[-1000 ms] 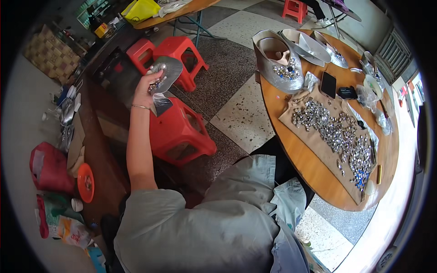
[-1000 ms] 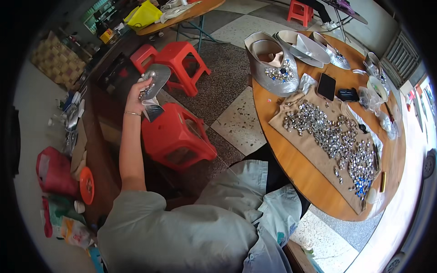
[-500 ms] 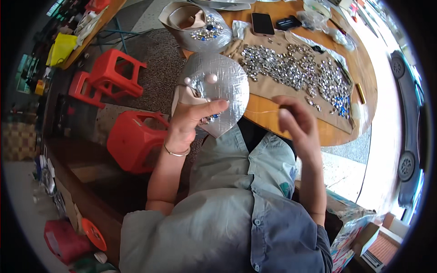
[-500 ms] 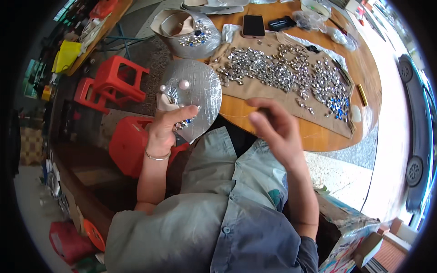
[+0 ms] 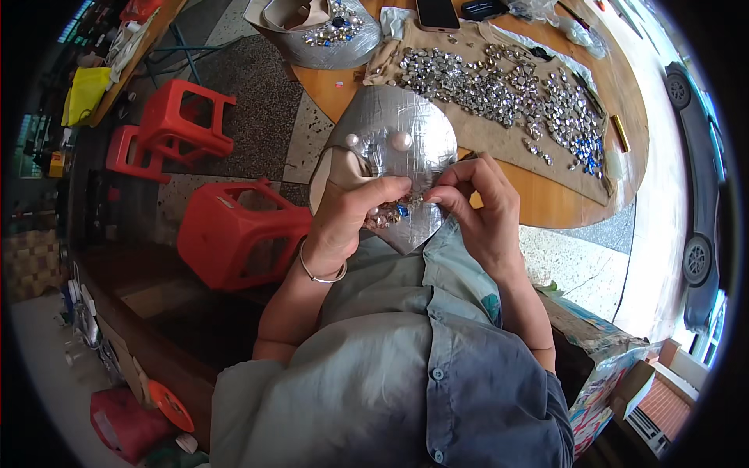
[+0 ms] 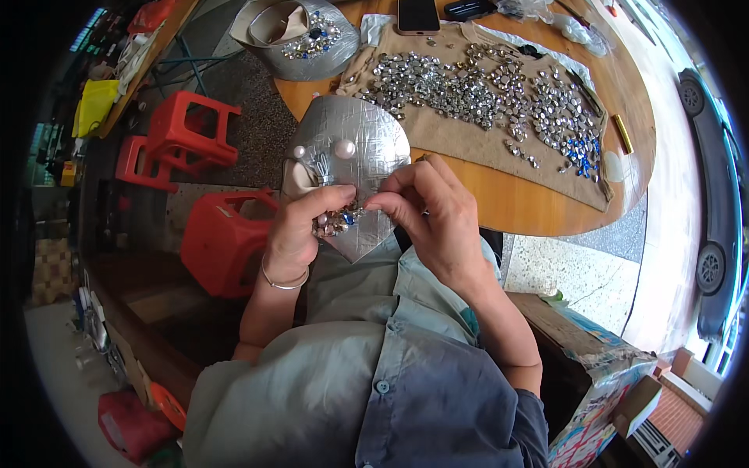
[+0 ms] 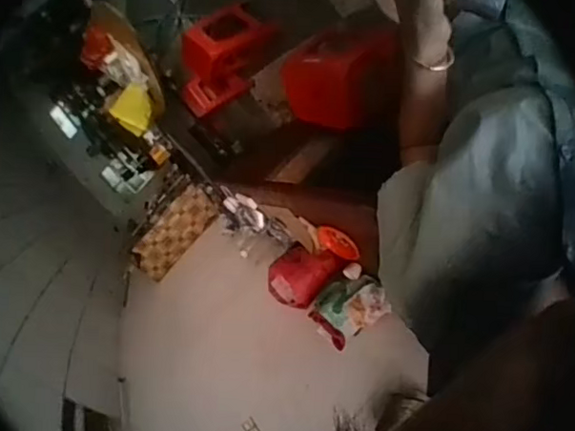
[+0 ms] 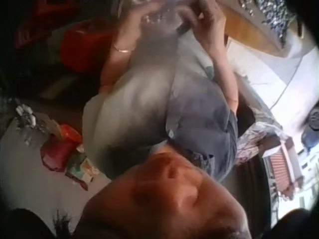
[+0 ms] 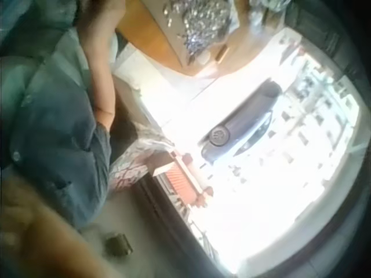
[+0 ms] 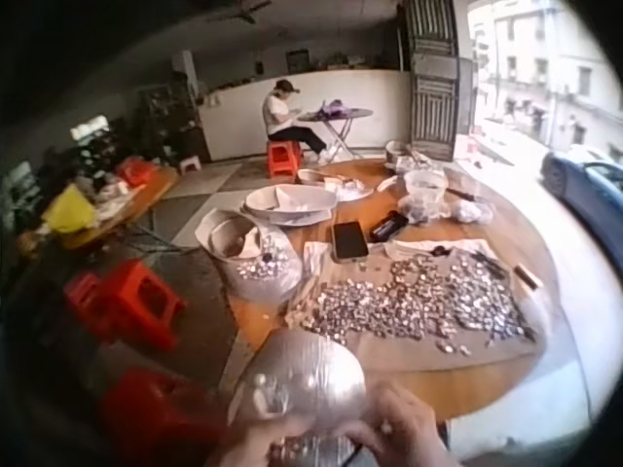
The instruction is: Attaching small decorative studs or rhinestones to a silver shoe upper by hand.
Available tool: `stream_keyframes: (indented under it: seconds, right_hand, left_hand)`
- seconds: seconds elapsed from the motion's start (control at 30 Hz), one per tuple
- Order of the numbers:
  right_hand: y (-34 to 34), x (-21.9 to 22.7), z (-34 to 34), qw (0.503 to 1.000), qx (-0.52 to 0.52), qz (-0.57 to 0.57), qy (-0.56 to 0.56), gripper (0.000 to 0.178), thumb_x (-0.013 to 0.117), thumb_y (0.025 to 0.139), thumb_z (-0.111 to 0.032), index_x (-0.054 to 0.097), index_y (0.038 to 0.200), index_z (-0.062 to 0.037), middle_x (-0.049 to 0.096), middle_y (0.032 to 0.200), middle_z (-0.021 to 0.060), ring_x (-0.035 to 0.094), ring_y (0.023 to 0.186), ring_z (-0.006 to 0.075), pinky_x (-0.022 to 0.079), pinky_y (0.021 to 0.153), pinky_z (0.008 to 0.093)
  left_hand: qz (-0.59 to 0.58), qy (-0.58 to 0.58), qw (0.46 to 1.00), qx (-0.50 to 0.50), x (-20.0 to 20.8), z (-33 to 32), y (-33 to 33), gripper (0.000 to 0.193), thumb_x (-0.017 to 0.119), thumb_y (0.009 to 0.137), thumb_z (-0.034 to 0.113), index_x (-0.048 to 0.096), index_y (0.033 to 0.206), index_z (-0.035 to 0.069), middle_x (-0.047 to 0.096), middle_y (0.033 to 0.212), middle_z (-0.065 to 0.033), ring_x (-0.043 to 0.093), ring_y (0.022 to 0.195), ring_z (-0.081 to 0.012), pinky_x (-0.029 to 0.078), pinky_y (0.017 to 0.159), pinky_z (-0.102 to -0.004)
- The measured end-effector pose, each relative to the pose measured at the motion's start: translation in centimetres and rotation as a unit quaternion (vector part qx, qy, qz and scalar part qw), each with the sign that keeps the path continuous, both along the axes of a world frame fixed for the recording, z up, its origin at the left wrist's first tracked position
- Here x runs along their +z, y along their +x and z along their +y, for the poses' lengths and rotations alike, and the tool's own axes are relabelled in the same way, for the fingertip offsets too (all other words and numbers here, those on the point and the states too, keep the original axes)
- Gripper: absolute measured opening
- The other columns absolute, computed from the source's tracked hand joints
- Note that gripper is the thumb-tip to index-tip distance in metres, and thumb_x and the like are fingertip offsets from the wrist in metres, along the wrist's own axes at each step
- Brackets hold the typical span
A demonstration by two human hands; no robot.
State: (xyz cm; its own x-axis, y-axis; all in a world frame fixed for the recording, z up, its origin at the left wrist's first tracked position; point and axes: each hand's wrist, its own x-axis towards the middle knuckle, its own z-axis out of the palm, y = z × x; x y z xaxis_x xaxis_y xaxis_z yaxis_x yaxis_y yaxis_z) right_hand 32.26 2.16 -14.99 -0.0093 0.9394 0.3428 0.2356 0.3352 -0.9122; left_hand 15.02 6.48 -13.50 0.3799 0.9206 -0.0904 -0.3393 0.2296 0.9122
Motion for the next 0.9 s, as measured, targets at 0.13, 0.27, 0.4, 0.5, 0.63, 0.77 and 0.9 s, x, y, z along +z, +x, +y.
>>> stream_keyframes:
  seconds: [0.13,0.27,0.4,0.5,0.63,0.77,0.9]
  right_hand:
    - [2.2,-1.1,1.0,0.925,-0.013,0.363,-0.112,0.022,0.05,0.097,-0.021,0.057,0.106,-0.0027,0.043,0.068,-0.0056,0.037,0.054,0.0021,0.027,0.047,0.0174]
    - [3.3,-2.3,-0.3,0.861,0.155,0.348,-0.336,0.052,0.068,0.082,-0.013,0.048,0.128,-0.0008,0.044,0.066,-0.0057,0.034,0.048,0.0024,0.023,0.041,0.0195]
    - [5.0,-3.2,-0.2,0.81,0.265,0.378,-0.362,0.029,0.069,0.08,-0.009,0.06,0.107,-0.0019,0.049,0.065,-0.0039,0.035,0.048,0.0025,0.023,0.042,0.0198]
    - [5.5,-3.7,-0.1,0.877,0.236,0.232,-0.349,0.018,0.066,0.083,-0.009,0.061,0.099,-0.0022,0.049,0.065,-0.003,0.035,0.048,0.0032,0.024,0.043,0.0202]
    - [7.3,-5.2,0.7,0.866,0.156,0.44,-0.178,0.013,0.059,0.09,-0.015,0.059,0.082,-0.0038,0.055,0.07,0.0005,0.036,0.052,0.0045,0.027,0.047,0.0211]
    - [7.8,-5.1,1.1,0.89,0.068,0.41,-0.186,0.014,0.058,0.089,-0.014,0.059,0.08,-0.0034,0.054,0.068,0.0009,0.037,0.051,0.0045,0.027,0.047,0.0214]
    - [6.6,-5.3,0.6,0.895,0.032,0.354,-0.27,0.016,0.061,0.088,-0.017,0.062,0.078,-0.0055,0.055,0.064,-0.0026,0.037,0.052,0.0038,0.027,0.048,0.0206]
  left_hand:
    - [-0.033,-0.068,0.996,0.038,-0.2,-0.7,0.3,0.04,0.063,0.072,0.004,0.053,0.111,-0.001,0.062,0.096,-0.0068,0.062,0.083,-0.0123,0.051,0.072,-0.0267]
    - [-0.035,-0.085,0.995,0.045,-0.5,-1.1,1.3,0.04,0.063,0.072,0.006,0.053,0.111,0.0,0.063,0.094,-0.0071,0.063,0.083,-0.0129,0.051,0.072,-0.0268]
    - [-0.04,-0.088,0.995,0.016,-0.8,-0.7,1.7,0.042,0.062,0.072,0.007,0.052,0.112,0.001,0.062,0.096,-0.0077,0.062,0.085,-0.0132,0.051,0.074,-0.0276]
    - [-0.048,-0.112,0.993,-0.004,-1.4,-0.6,2.2,0.044,0.062,0.072,0.007,0.051,0.114,0.001,0.061,0.098,-0.0077,0.062,0.086,-0.0135,0.05,0.076,-0.028]
    - [-0.052,-0.111,0.992,0.002,-0.9,-0.6,2.7,0.046,0.062,0.072,0.006,0.049,0.116,0.001,0.061,0.099,-0.0078,0.062,0.089,-0.0154,0.05,0.078,-0.0289]
    - [-0.069,-0.073,0.995,0.024,-0.5,-0.6,3.2,0.049,0.068,0.072,0.001,0.048,0.117,0.001,0.061,0.099,-0.0077,0.062,0.09,-0.0174,0.051,0.08,-0.03]
    - [-0.021,-0.017,0.999,0.025,-0.6,-0.5,2.8,0.052,0.072,0.07,-0.002,0.048,0.116,0.001,0.062,0.1,-0.0076,0.063,0.088,-0.0172,0.052,0.077,-0.0294]
